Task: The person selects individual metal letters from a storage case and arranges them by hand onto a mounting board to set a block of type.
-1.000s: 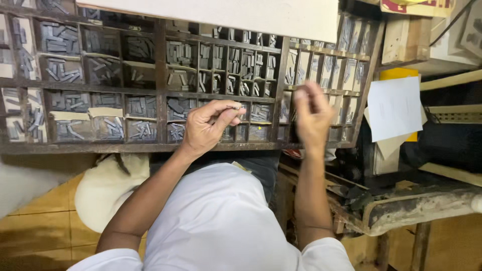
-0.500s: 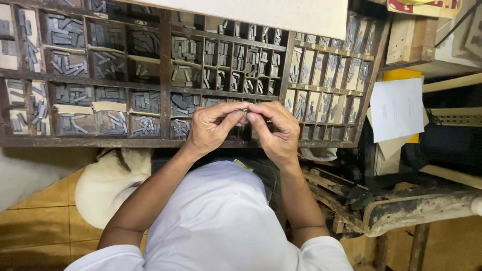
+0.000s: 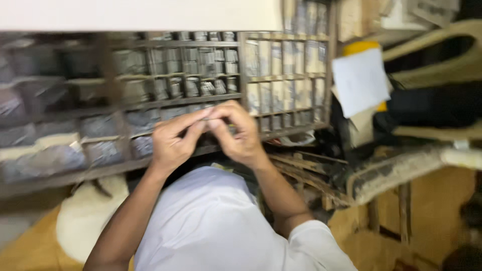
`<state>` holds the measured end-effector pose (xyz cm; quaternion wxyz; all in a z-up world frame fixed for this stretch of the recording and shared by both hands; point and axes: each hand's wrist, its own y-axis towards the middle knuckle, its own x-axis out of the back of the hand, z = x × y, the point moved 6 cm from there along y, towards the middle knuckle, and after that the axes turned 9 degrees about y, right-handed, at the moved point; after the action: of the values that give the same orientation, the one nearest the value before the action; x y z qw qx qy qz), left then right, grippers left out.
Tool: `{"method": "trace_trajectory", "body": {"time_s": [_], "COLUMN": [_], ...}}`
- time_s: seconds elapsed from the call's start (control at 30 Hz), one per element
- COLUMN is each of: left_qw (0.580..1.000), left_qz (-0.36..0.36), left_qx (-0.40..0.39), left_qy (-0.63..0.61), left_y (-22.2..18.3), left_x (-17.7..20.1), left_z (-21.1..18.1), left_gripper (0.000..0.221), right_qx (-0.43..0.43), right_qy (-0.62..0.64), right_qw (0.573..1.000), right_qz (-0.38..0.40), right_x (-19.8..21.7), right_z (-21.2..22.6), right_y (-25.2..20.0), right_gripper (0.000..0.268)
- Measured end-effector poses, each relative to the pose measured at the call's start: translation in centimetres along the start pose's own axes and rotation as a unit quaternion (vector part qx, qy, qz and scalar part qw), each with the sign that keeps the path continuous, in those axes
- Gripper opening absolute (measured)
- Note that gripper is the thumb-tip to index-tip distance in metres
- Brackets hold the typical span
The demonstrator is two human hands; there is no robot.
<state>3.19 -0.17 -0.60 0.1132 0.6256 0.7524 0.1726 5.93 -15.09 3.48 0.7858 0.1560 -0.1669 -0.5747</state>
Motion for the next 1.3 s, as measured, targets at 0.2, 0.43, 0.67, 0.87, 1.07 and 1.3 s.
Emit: {"method": "trace_trajectory", "body": {"time_s": [0.2, 0.43, 0.67, 0.87, 1.07, 1.3], "left_qw": [0.996, 0.994, 0.996, 0.999, 1.000, 0.999], "left_qz": [-0.029, -0.016, -0.013, -0.023, -0.021, -0.017], "left_qx": [0.036, 0.064, 0.066, 0.030, 0.002, -0.024], "left_qy": [-0.076, -0.090, -0.061, -0.017, -0.006, 0.046], "left_y": [-0.5, -0.7, -0.5, 0.2, 0.6, 0.5], "left_x": [-1.6, -2.4, -3.3, -2.9, -2.8, -2.7], "left_z": [0.6, 1.8, 1.3, 0.3, -0.3, -0.8], "left_gripper": [0.012, 0.013, 0.012, 0.012, 0.014, 0.016], "right_qx": [-0.072, -0.086, -0.032, -0.043, -0.015, 0.011], "right_qy": [0.158, -0.145, -0.393, -0.258, -0.126, -0.111], "right_qw": [0.980, 0.950, 0.882, 0.953, 0.991, 0.994], "right_qz": [-0.101, -0.262, -0.257, -0.152, -0.051, -0.017], "right_x": [0.8, 15.5, 21.0, 11.5, 4.9, 3.6], "right_z": [-1.8, -6.9, -5.8, -3.3, -0.1, 0.1], "right_y": [-2.7, -6.5, -6.5, -3.8, -1.7, -1.0], "right_gripper": [0.006, 0.004, 0.011, 0.011, 0.012, 0.010]}}
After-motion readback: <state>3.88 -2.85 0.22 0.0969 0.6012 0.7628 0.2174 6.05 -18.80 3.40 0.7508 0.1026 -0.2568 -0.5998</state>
